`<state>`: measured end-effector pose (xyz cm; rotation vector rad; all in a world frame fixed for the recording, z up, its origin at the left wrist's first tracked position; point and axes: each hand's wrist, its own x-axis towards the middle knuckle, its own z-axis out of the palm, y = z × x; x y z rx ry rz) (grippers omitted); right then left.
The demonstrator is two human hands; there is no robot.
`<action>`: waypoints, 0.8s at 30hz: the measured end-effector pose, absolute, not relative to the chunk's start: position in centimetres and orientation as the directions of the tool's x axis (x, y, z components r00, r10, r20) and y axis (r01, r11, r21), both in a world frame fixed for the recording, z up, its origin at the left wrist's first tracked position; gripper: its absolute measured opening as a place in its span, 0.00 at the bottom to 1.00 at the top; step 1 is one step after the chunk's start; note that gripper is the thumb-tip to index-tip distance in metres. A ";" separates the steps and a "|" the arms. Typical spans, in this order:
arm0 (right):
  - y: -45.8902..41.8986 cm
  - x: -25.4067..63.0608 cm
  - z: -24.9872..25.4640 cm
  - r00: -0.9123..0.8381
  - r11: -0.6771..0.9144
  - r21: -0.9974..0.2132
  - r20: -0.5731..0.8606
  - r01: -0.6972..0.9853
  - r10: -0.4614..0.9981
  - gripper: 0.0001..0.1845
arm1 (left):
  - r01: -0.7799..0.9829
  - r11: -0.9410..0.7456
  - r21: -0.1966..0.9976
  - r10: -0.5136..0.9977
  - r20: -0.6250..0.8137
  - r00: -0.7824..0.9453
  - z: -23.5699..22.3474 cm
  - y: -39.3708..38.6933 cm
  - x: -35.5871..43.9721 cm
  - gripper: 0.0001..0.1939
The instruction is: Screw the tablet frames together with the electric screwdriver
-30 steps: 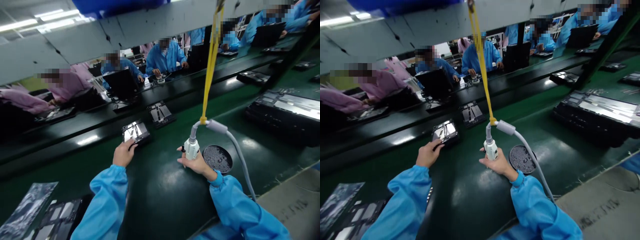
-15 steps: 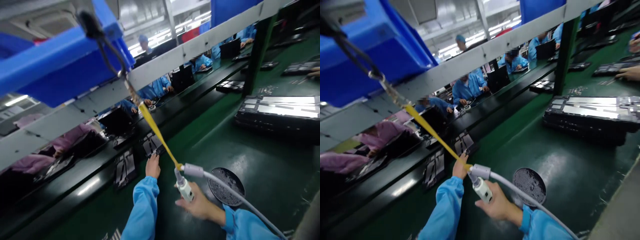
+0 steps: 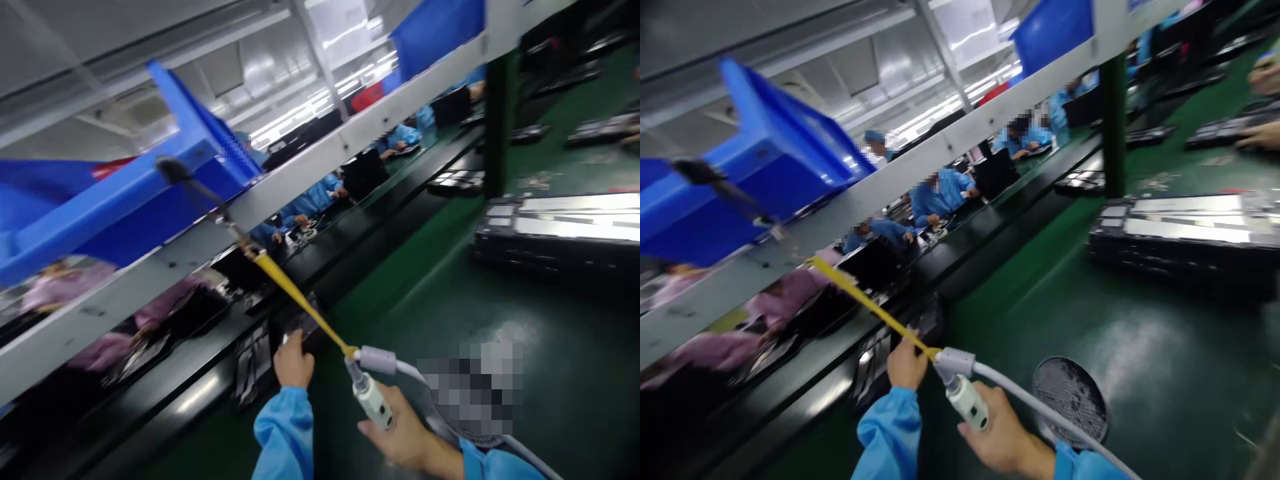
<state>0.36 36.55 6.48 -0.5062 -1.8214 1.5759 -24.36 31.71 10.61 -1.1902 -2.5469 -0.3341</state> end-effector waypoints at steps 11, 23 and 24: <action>39.9 1.6 6.5 -0.602 0.067 -0.988 0.138 -0.139 0.786 0.23 | 0.884 0.465 -0.040 0.698 0.630 -0.339 5.1 15.9 -4.2 0.35; 40.5 2.8 8.1 -0.720 -0.078 -0.993 0.006 -0.084 0.694 0.24 | 0.728 0.513 0.455 0.705 0.260 -0.660 3.5 11.0 3.7 0.40; 40.5 2.8 8.2 -0.703 -0.057 -0.995 0.019 -0.085 0.710 0.23 | 0.715 0.487 0.501 0.708 0.253 -0.659 3.6 10.6 3.3 0.39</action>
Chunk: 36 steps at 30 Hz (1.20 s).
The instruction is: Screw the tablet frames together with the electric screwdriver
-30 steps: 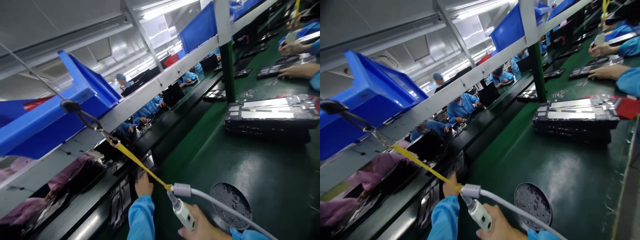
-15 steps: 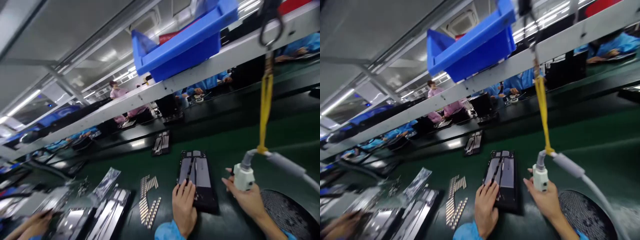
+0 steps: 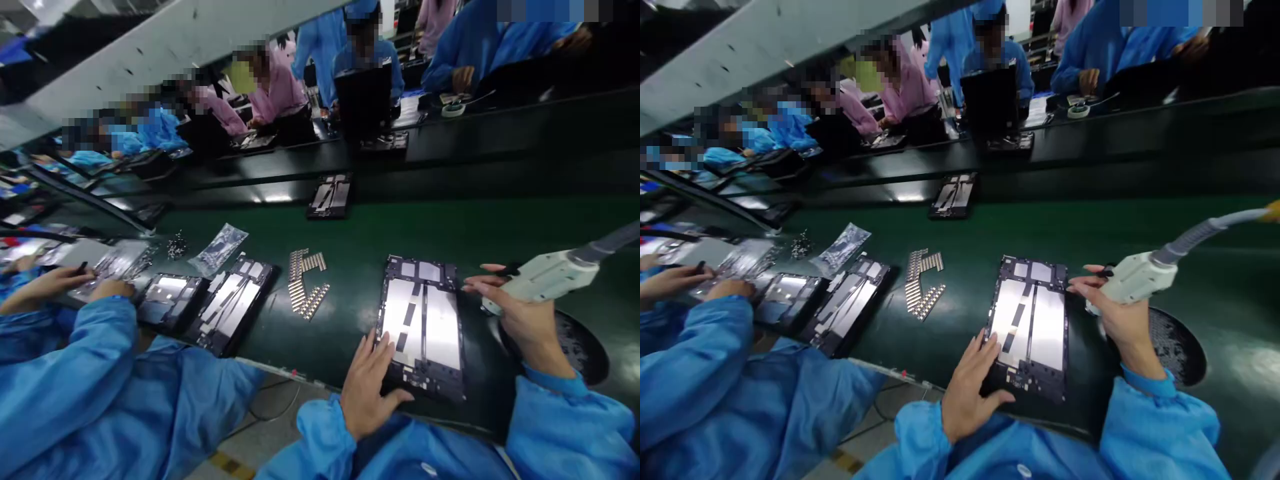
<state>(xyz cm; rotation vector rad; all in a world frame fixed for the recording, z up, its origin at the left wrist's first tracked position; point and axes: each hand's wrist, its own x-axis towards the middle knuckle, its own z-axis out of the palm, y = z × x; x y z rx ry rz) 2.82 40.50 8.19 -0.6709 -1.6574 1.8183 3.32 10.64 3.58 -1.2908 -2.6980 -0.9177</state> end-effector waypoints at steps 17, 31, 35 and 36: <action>40.5 2.9 8.5 -0.717 0.076 -0.994 0.108 -0.077 0.689 0.18 | -0.028 0.901 0.434 0.021 -0.108 -0.994 6.4 0.5 -9.6 0.18; 40.3 3.0 9.2 -0.717 0.074 -0.996 0.089 -0.052 0.692 0.18 | 0.027 0.705 0.708 0.157 -0.119 -0.980 7.1 1.9 -10.9 0.19; 40.2 2.9 9.2 -0.717 0.048 -0.998 0.068 -0.048 0.694 0.20 | 0.110 0.685 0.720 0.292 -0.133 -0.947 7.4 4.6 -13.2 0.17; 40.2 2.9 9.0 -0.717 0.037 -0.998 0.066 -0.055 0.694 0.20 | 0.140 0.689 0.711 0.315 -0.120 -0.942 7.3 5.3 -13.8 0.16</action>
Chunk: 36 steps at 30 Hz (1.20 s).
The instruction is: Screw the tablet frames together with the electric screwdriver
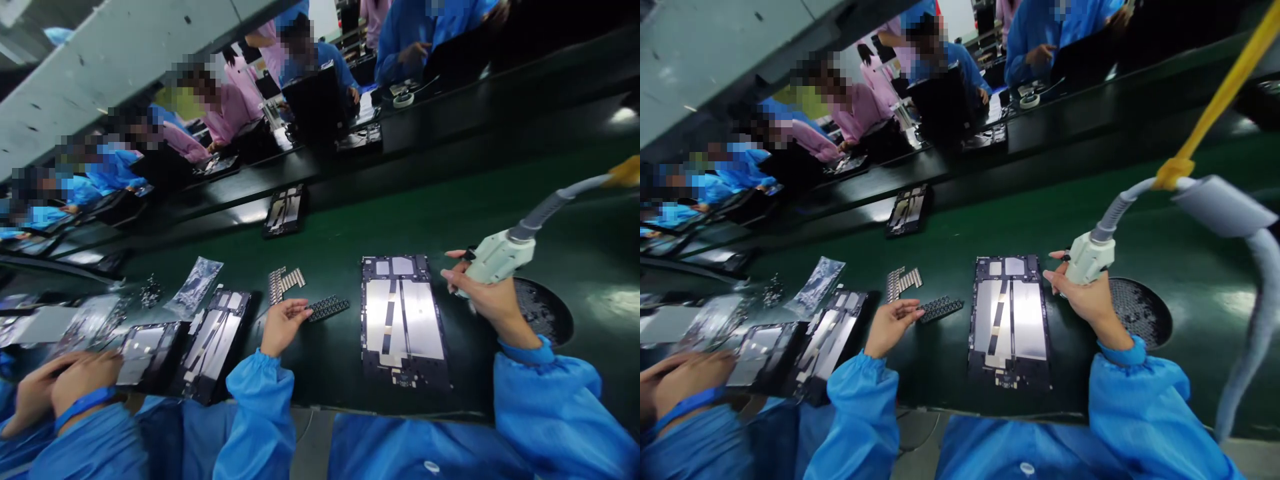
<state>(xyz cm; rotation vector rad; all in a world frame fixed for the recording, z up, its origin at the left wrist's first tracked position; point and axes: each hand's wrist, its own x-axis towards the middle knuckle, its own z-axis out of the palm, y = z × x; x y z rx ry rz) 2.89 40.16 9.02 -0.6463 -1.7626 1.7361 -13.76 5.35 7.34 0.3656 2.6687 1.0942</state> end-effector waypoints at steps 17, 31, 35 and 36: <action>39.8 2.4 7.1 -0.694 -0.014 -0.985 0.109 -0.169 0.712 0.27 | 0.504 0.386 0.773 0.353 0.381 -0.855 5.1 15.1 -7.9 0.09; 47.5 6.9 9.7 -0.473 0.075 -0.946 0.224 -0.314 0.852 0.15 | 0.325 0.118 0.938 0.345 0.268 -0.899 4.5 19.9 -4.2 0.09; 47.6 6.1 8.8 -0.469 0.086 -0.950 0.226 -0.301 0.854 0.14 | 0.369 0.100 0.924 0.414 0.299 -0.860 3.9 20.9 -2.6 0.07; 47.5 5.9 8.8 -0.475 0.087 -0.951 0.226 -0.297 0.850 0.14 | 0.384 0.102 0.918 0.433 0.306 -0.848 3.6 21.0 -2.3 0.06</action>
